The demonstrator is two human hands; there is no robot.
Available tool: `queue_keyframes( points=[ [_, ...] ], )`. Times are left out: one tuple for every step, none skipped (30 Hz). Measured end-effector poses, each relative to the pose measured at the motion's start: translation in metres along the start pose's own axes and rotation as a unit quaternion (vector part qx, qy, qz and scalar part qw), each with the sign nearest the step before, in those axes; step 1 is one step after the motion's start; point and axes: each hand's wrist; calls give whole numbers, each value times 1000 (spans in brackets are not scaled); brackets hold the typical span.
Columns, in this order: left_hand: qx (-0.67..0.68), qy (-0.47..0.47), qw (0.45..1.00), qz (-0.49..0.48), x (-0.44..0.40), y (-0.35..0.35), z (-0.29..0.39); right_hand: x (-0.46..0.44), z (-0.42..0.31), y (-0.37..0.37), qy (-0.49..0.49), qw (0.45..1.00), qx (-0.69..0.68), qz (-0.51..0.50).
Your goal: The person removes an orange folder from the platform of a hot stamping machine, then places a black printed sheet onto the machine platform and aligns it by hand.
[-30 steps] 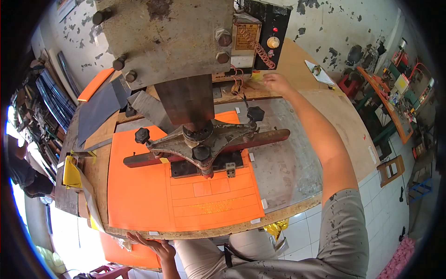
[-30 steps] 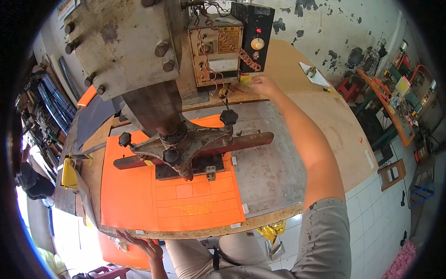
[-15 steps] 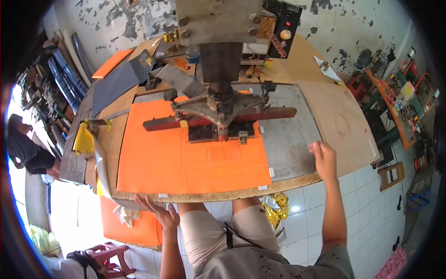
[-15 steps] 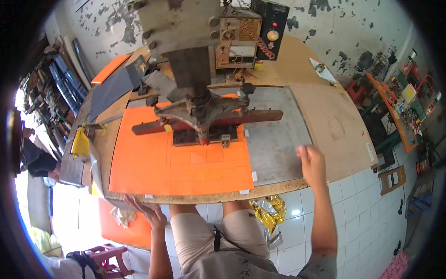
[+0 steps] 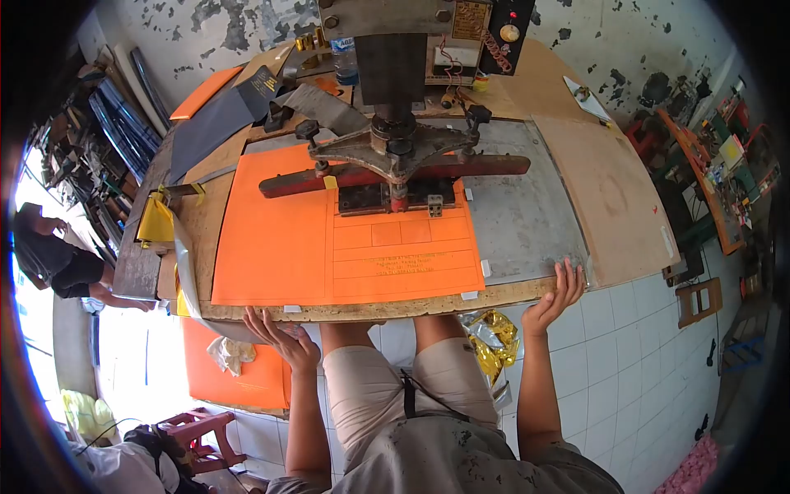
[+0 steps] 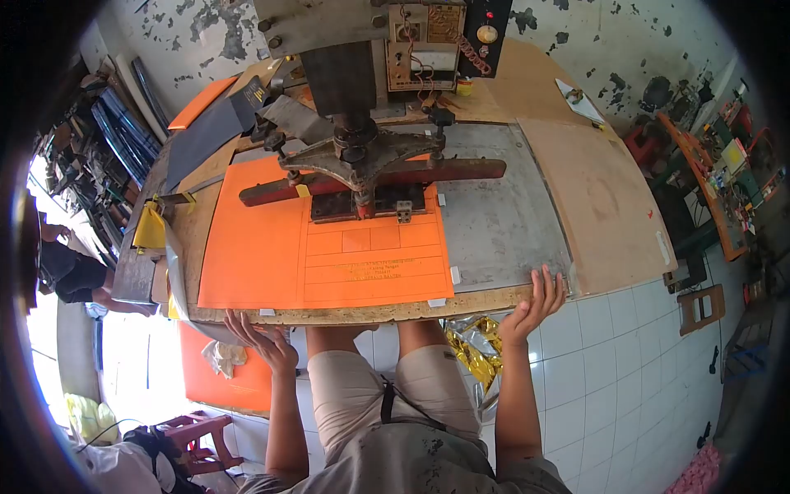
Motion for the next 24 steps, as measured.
queue_keyframes(
  points=[
    [1, 1, 1000, 5, 1, 1, 0, 1, 1, 0, -9, 1000, -2, 8],
    [3, 3, 1000, 9, 1, 2, 0, 1, 2, -1, -10, 1000, 0, 4],
    [4, 4, 1000, 12, 1, 3, -1, 1, 2, -2, -10, 1000, 1, -2],
    [5, 6, 1000, 14, 1, 3, -1, 1, 1, -4, -10, 1000, 3, -8],
    [4, 6, 1000, 15, 1, 5, -2, 1, 1, -5, -9, 1000, 4, -11],
    [3, 5, 1000, 15, 2, 5, -3, 1, 1, -6, -8, 1000, 4, -15],
    [1, 5, 1000, 16, 3, 6, -4, 1, 0, -7, -6, 1000, 3, -19],
    [1, 4, 1000, 16, 5, 5, -5, 1, 0, -7, -9, 1000, 2, -19],
    [2, 5, 1000, 17, 5, 6, -5, 1, 1, -7, -12, 1000, 1, -18],
    [3, 7, 1000, 18, 4, 6, -6, 0, 1, -6, -15, 1000, 1, -16],
    [3, 7, 1000, 17, 4, 5, -6, 1, 1, -6, -15, 1000, 1, -14],
    [4, 7, 1000, 17, 4, 5, -6, 1, 1, -6, -16, 1000, 1, -12],
    [6, 7, 1000, 16, 4, 6, -6, 1, 2, -5, -17, 1000, 2, -9],
    [3, 7, 1000, 13, 4, 5, -6, 1, 2, -5, -18, 1000, 1, -8],
    [0, 8, 1000, 10, 3, 5, -5, 1, 2, -5, -19, 1000, -1, -6],
    [-3, 8, 1000, 7, 3, 4, -6, 1, 2, -4, -20, 1000, -2, -5],
    [-3, 9, 1000, 10, 4, 5, -6, 1, 2, -4, -21, 1000, -4, -4],
    [-3, 9, 1000, 13, 4, 6, -7, 1, 3, -3, -22, 1000, -5, -4],
    [-2, 10, 1000, 15, 4, 7, -7, 1, 3, -3, -22, 1000, -5, -3],
    [1, 12, 1000, 18, 5, 8, -8, 1, 3, -3, -22, 1000, -3, -3],
    [5, 13, 1000, 21, 5, 9, -9, 0, 2, -3, -22, 1000, 0, -3],
    [9, 13, 1000, 23, 6, 9, -9, 0, 1, -4, -22, 1000, 3, -3],
    [9, 16, 1000, 24, 6, 10, -10, 0, 1, -3, -22, 1000, 4, -4],
    [8, 19, 999, 26, 5, 10, -10, 0, 1, -3, -23, 1000, 4, -4]
  ],
)
Point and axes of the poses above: each hand's wrist, its own x-axis away from the middle knuckle, its own y-axis out of the palm, z = x × y, and after that the axes turned 10 degrees about z, right-handed
